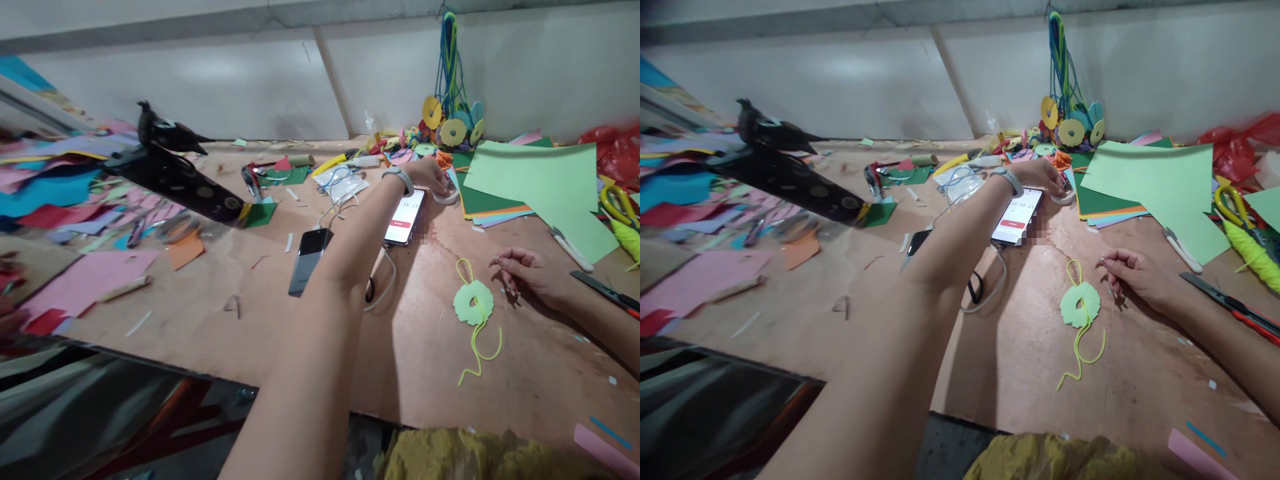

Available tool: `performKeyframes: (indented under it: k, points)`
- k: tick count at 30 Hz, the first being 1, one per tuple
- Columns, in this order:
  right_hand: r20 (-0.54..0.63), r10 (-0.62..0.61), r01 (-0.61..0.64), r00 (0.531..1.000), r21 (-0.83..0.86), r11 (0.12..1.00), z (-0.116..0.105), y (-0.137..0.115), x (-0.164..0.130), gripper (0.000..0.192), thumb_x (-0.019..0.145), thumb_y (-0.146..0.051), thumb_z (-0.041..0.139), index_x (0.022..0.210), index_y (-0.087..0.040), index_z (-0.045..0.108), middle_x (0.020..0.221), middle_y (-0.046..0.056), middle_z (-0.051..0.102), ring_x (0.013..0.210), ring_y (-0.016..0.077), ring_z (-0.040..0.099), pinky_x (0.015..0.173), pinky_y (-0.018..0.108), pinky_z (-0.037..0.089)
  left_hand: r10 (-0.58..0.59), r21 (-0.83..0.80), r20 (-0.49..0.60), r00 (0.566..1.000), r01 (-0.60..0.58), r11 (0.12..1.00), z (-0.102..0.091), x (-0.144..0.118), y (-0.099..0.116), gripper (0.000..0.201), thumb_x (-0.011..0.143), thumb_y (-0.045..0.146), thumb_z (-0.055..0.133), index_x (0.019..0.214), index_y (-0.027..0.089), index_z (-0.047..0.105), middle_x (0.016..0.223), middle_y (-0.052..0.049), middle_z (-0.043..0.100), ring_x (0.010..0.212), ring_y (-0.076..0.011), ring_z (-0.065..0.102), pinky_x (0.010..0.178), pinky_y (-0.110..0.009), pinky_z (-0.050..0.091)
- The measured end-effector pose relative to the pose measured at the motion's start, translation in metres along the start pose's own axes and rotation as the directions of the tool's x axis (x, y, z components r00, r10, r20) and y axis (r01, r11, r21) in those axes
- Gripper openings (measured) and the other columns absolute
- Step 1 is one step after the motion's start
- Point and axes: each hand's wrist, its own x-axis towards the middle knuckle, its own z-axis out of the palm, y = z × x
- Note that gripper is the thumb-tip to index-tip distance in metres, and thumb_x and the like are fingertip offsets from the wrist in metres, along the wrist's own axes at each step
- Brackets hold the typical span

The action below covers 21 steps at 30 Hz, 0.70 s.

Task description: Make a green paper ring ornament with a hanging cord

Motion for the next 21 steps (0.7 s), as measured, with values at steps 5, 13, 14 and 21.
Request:
performKeyframes:
  k: [5,13,14,21]
  points:
    - [0.012,-0.018,0.018,1.000,-0.010,1.000,0.000,0.001,0.000,0.050,0.075,-0.059,0.091,0.095,-0.017,0.071,0.059,-0.005,0.062,0.046,0.0090,0.055,0.041,0.021,0.049,-0.035,-0.163,-0.036,0.999,0.029,0.986,0.006,-0.002,-0.001,0.013,0.069,0.018,0.083,0.064,0.015,0.071,0.069,-0.003,0.071,0.074,-0.0141,0.063,0.078,-0.028,0.048]
    - [0.026,-0.022,0.022,0.999,-0.001,1.000,-0.004,0.004,0.002,0.049,0.077,-0.058,0.090,0.097,-0.018,0.070,0.061,-0.004,0.063,0.048,0.0093,0.056,0.043,0.022,0.051,-0.018,-0.190,-0.101,0.995,-0.002,0.982,0.005,0.000,-0.003,0.013,0.072,0.014,0.084,0.065,0.014,0.073,0.067,-0.002,0.070,0.069,-0.0125,0.061,0.074,-0.028,0.044]
    - [0.025,-0.022,0.022,0.999,0.002,1.000,-0.004,0.003,0.002,0.049,0.077,-0.058,0.091,0.097,-0.018,0.070,0.061,-0.004,0.063,0.048,0.0093,0.056,0.043,0.022,0.051,-0.017,-0.197,-0.113,0.993,-0.005,0.980,0.004,0.000,-0.001,0.012,0.072,0.012,0.084,0.065,0.013,0.074,0.066,-0.002,0.070,0.067,-0.0120,0.060,0.073,-0.028,0.044]
    - [0.018,-0.026,0.026,0.999,0.005,1.000,0.000,-0.002,0.001,0.055,0.070,-0.060,0.094,0.096,-0.017,0.070,0.060,-0.005,0.063,0.048,0.0094,0.055,0.042,0.022,0.050,-0.084,-0.572,-0.188,0.979,-0.040,0.819,0.006,-0.017,0.011,0.016,0.086,0.008,0.079,0.073,0.010,0.069,0.074,-0.006,0.074,0.068,-0.0089,0.067,0.071,-0.023,0.048]
